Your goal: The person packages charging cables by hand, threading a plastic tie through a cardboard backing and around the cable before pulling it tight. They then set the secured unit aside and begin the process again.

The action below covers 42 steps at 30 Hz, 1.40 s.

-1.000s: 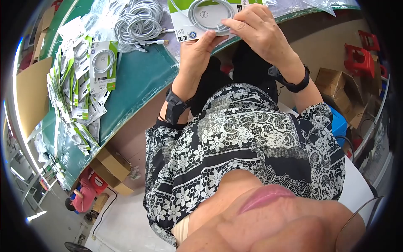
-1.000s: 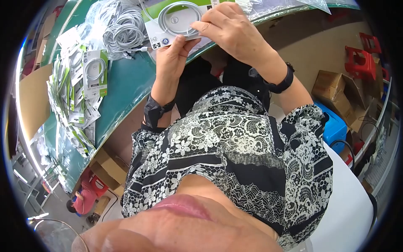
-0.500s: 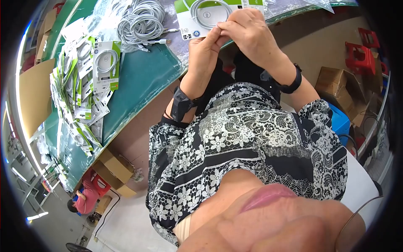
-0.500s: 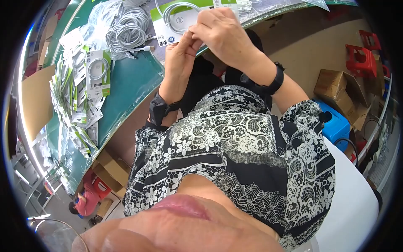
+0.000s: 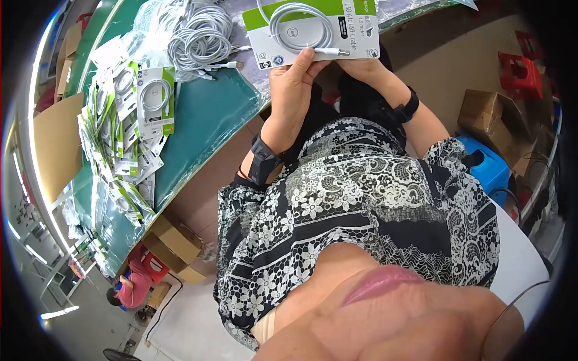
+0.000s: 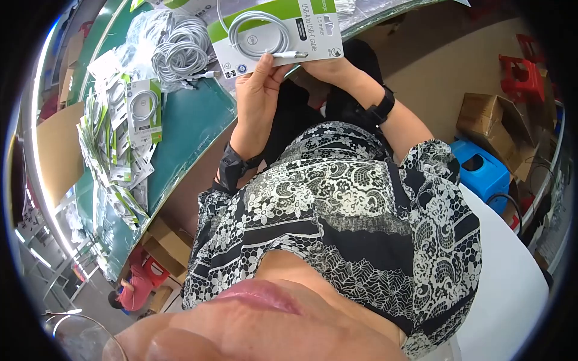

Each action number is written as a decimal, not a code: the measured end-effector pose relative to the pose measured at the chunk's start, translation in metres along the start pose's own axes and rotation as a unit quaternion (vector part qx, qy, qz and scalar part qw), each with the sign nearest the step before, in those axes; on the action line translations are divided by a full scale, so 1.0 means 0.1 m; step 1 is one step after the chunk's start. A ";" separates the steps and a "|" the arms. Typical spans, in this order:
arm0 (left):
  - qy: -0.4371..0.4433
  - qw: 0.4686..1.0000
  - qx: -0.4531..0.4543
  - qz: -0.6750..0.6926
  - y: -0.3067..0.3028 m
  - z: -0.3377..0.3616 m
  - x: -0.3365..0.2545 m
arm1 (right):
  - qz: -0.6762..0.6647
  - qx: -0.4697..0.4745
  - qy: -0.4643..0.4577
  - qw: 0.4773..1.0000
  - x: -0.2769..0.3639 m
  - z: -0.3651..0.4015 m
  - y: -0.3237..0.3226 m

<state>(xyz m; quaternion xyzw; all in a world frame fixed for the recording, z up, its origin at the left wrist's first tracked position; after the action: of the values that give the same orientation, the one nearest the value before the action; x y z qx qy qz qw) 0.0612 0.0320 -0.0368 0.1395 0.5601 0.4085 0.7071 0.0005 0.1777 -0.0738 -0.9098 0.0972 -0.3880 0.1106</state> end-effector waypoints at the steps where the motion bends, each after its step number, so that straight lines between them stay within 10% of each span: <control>1: 0.001 1.000 -0.001 -0.003 -0.03 -0.01 -0.01 | -0.003 -0.002 0.001 1.000 0.00 0.00 0.01; 9: 0.058 0.998 0.010 -0.028 -0.21 -0.23 0.02 | 0.144 0.068 -0.188 0.969 0.10 0.05 0.10; 12: 0.072 0.994 0.004 -0.078 -0.04 -0.19 -0.06 | -0.045 0.060 0.073 0.995 0.27 0.15 0.18; 17: 0.065 0.996 0.039 -0.057 -0.12 -0.22 -0.07 | -0.040 0.164 0.078 0.982 -0.11 0.02 -0.01; 21: -0.120 0.990 -0.005 0.075 0.09 -0.06 -0.02 | -0.441 0.132 0.350 0.816 -0.44 0.02 -0.13; 23: -0.130 0.984 -0.005 0.119 0.01 -0.12 0.07 | 0.029 0.105 -0.026 0.994 -0.49 -0.08 -0.05; 24: -0.133 0.981 -0.006 0.141 -0.02 -0.16 0.08 | 0.269 0.072 -0.220 0.935 -0.47 -0.11 0.00; 32: -0.032 0.997 0.001 0.064 -0.07 -0.22 0.06 | 0.041 0.068 -0.088 0.993 -0.25 -0.06 0.02; 42: -0.093 0.989 -0.007 0.117 -0.11 -0.23 0.09 | 0.224 -0.009 -0.210 0.952 -0.06 -0.22 0.12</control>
<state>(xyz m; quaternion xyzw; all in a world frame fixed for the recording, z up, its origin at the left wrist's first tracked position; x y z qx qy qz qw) 0.0456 0.0259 -0.0581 0.2368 0.4689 0.4773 0.7045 -0.0206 0.1648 -0.0669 -0.9265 0.2765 -0.1529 0.2045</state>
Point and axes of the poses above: each hand's wrist, its own z-axis away from the middle knuckle, its own y-axis out of the palm, x = y × z, the point moved 1 cm from there along -z, towards the middle knuckle, and after that the axes turned 15 degrees about -x, right-handed, at the moved point
